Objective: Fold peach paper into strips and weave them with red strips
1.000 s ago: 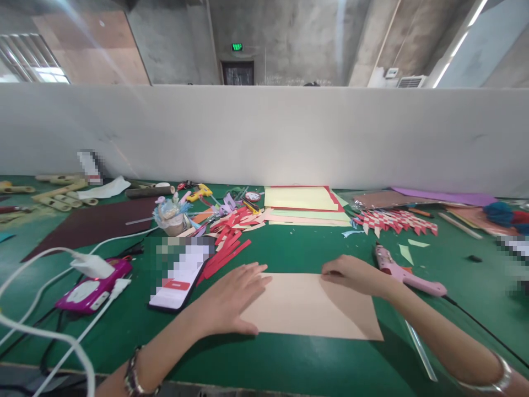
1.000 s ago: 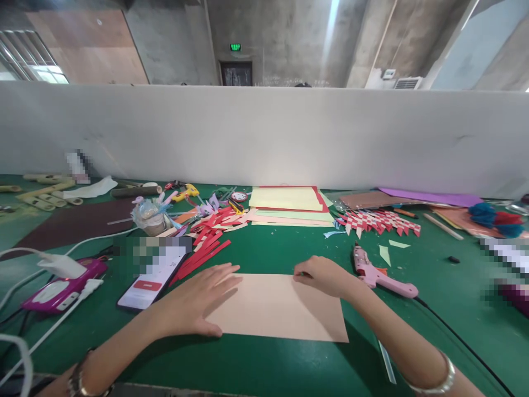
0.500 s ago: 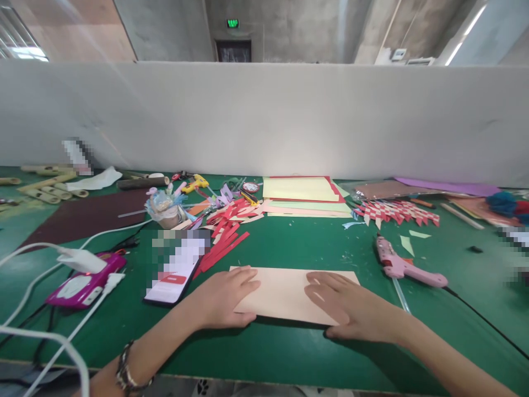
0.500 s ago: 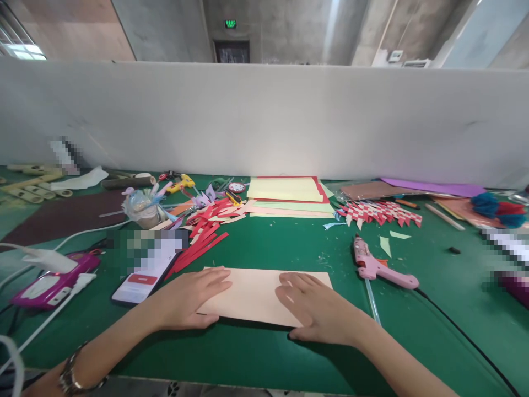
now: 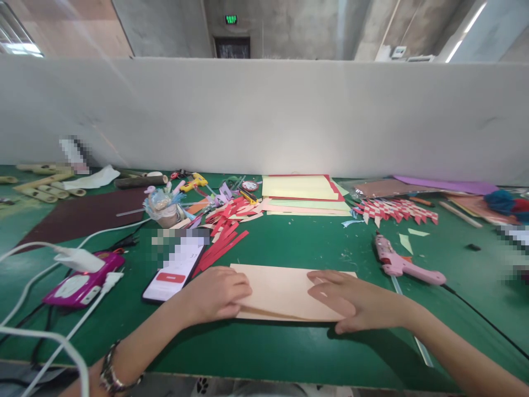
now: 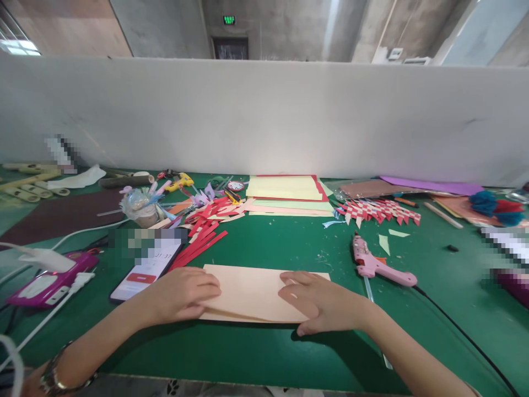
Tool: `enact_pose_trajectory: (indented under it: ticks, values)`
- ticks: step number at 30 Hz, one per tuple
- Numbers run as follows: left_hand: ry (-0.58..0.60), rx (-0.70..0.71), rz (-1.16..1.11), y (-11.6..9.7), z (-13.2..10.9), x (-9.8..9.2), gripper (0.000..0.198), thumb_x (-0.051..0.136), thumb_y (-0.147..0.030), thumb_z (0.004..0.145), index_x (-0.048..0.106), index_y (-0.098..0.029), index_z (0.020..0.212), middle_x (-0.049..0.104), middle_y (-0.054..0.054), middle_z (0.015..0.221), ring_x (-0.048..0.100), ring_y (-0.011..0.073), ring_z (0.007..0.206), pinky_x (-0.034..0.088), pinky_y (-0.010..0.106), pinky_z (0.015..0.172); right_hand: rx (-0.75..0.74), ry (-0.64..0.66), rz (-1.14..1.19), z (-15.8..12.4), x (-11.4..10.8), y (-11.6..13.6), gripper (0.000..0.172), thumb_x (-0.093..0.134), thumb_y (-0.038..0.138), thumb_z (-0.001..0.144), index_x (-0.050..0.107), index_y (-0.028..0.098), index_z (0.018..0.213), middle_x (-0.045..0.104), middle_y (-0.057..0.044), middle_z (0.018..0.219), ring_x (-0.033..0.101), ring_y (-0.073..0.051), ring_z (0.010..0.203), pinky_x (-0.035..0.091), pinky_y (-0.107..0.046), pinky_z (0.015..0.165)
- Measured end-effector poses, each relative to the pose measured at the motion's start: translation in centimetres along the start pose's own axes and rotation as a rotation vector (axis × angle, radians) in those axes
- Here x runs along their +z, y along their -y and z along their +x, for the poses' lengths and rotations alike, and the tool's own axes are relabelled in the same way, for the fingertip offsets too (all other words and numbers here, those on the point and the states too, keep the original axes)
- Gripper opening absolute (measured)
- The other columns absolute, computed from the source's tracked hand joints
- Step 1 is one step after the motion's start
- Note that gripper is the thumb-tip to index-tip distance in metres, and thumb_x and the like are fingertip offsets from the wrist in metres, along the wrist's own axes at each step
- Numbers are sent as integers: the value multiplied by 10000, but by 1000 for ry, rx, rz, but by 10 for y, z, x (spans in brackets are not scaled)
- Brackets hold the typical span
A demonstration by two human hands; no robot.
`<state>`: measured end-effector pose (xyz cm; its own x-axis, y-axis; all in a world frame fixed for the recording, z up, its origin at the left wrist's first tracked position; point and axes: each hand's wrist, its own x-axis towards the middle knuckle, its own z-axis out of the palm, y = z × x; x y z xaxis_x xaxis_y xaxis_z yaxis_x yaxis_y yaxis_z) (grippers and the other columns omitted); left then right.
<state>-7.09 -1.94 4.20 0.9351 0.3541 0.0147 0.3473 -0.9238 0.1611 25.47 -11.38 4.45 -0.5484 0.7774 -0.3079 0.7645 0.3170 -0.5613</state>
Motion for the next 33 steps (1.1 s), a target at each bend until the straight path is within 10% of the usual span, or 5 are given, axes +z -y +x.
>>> enact_pose_trajectory:
  ticks: [8, 12, 21, 33]
  values:
    - [91, -123, -197, 12, -1, 1, 502, 408, -31, 701, 585, -258, 1112, 513, 19, 1276, 441, 207, 1189, 358, 338, 986, 85, 93, 42, -6, -12, 1, 797, 628, 530, 669, 353, 238, 1357, 227, -97, 1461, 198, -289, 1329, 239, -450, 1048]
    - [38, -167, -326, 11, 8, -8, 450, 357, -70, 784, 575, -269, 1125, 599, -3, 1166, 521, 193, 1103, 398, 313, 939, 73, -207, 20, -21, -12, 12, 1046, 616, 595, 651, 21, 238, 1433, 95, -127, 1483, 100, -326, 1344, 243, -495, 1032]
    - [-20, -179, -535, 24, 37, -25, 310, 338, -285, 900, 628, -226, 991, 655, 10, 1030, 598, 175, 940, 443, 252, 799, -231, -540, -464, -19, 26, 51, 726, 547, 578, 733, 284, 357, 1373, 382, -102, 1380, 292, -373, 1264, -16, -635, 1009]
    - [-155, -575, -65, 24, 52, -6, 335, 354, -185, 844, 556, -107, 1100, 614, 160, 1010, 575, 309, 932, 446, 459, 777, 25, 33, -151, -1, 46, 46, 918, 712, 395, 589, 282, 251, 1387, 128, -147, 1477, 64, -371, 1333, 102, -591, 1043]
